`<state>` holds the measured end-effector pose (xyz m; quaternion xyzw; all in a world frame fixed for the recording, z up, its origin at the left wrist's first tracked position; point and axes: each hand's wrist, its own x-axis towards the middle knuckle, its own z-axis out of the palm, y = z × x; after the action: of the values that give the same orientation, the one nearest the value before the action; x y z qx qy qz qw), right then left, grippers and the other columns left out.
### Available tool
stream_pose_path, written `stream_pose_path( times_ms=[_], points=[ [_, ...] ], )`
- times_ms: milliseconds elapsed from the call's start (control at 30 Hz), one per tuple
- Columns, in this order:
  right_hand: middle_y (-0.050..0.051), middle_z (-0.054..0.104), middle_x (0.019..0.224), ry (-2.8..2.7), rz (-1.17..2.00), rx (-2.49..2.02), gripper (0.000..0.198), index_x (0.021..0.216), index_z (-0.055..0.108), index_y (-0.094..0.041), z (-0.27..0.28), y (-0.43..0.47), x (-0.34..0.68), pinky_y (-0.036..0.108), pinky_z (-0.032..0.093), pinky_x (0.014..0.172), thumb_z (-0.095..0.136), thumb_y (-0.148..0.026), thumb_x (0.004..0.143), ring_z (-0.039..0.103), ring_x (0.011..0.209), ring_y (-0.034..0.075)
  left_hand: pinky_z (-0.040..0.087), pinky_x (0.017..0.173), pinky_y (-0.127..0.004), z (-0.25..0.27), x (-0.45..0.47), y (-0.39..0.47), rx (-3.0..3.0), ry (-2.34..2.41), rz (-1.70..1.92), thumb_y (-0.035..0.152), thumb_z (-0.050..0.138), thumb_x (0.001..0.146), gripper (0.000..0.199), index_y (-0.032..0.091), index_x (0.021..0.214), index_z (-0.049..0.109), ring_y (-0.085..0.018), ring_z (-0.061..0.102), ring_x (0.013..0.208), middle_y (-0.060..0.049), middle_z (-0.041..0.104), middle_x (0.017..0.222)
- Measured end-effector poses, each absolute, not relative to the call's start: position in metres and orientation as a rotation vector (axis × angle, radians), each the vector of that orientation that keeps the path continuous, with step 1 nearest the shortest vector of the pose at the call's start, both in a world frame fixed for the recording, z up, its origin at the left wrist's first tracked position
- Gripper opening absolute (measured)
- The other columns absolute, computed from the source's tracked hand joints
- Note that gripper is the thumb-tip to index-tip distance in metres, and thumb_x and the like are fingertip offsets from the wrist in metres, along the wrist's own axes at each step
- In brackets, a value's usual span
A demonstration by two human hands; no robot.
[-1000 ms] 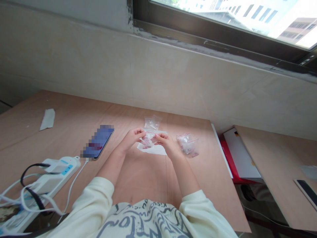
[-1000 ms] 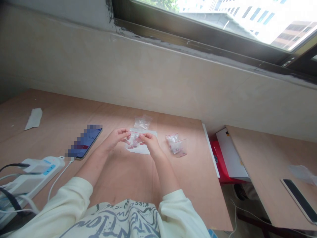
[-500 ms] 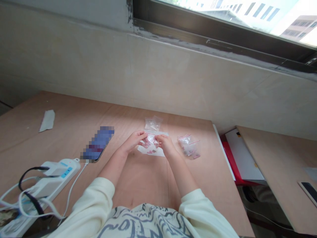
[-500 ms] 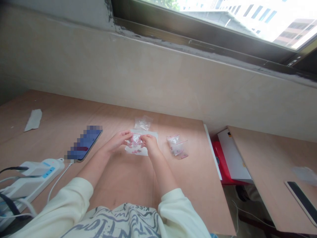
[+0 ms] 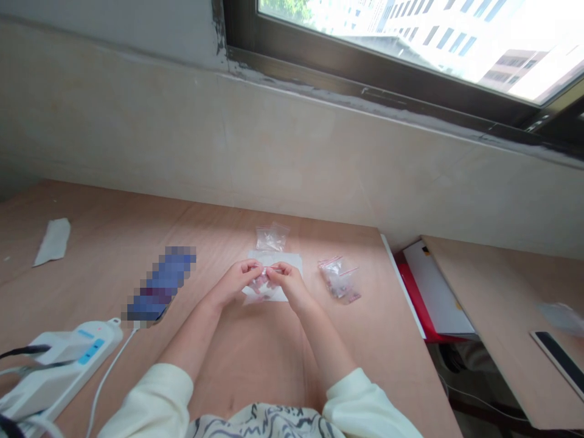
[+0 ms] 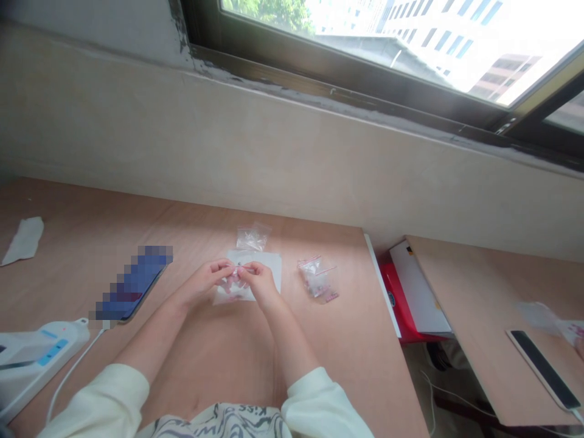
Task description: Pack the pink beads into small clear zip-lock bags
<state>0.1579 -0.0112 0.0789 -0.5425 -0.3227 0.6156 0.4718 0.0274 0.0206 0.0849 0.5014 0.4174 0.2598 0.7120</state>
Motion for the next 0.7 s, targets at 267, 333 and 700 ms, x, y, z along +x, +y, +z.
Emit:
stream_pose_path(
  times_ms=[267, 333, 700],
  points=[
    [-0.003, 0.053, 0.046, -0.815, 1.470, -1.344, 0.024, 0.052, 0.049, -0.016, 0.080, -0.015, 0.167, 0.022, 0.032, 0.048, 0.064, -0.034, 0.052, 0.044, 0.044, 0.008, 0.040, 0.054, -0.022, 0.078, 0.024, 0.021, 1.134, 0.878, 0.595, 0.037, 0.055, 0.065, 0.025, 0.014, 0.059, 0.050, -0.010, 0.051, 0.053, 0.002, 0.053, 0.055],
    [0.000, 0.057, 0.054, -0.834, 1.519, -1.291, 0.026, 0.059, 0.053, -0.015, 0.079, -0.018, 0.168, 0.023, 0.036, 0.052, 0.062, -0.039, 0.055, 0.049, 0.049, 0.010, 0.039, 0.053, -0.022, 0.079, 0.024, 0.020, 1.128, 0.897, 0.624, 0.038, 0.056, 0.065, 0.026, 0.014, 0.060, 0.049, -0.010, 0.050, 0.052, 0.002, 0.053, 0.054],
    [-0.004, 0.043, 0.048, -0.768, 1.225, -1.371, 0.028, 0.058, 0.047, -0.020, 0.061, -0.061, 0.210, 0.026, 0.039, 0.047, 0.057, -0.046, 0.057, 0.042, 0.045, 0.011, 0.041, 0.064, -0.026, 0.069, 0.020, 0.011, 1.106, 0.985, 0.701, 0.043, 0.053, 0.066, 0.030, 0.014, 0.070, 0.056, -0.013, 0.053, 0.061, -0.003, 0.058, 0.067]
  ],
)
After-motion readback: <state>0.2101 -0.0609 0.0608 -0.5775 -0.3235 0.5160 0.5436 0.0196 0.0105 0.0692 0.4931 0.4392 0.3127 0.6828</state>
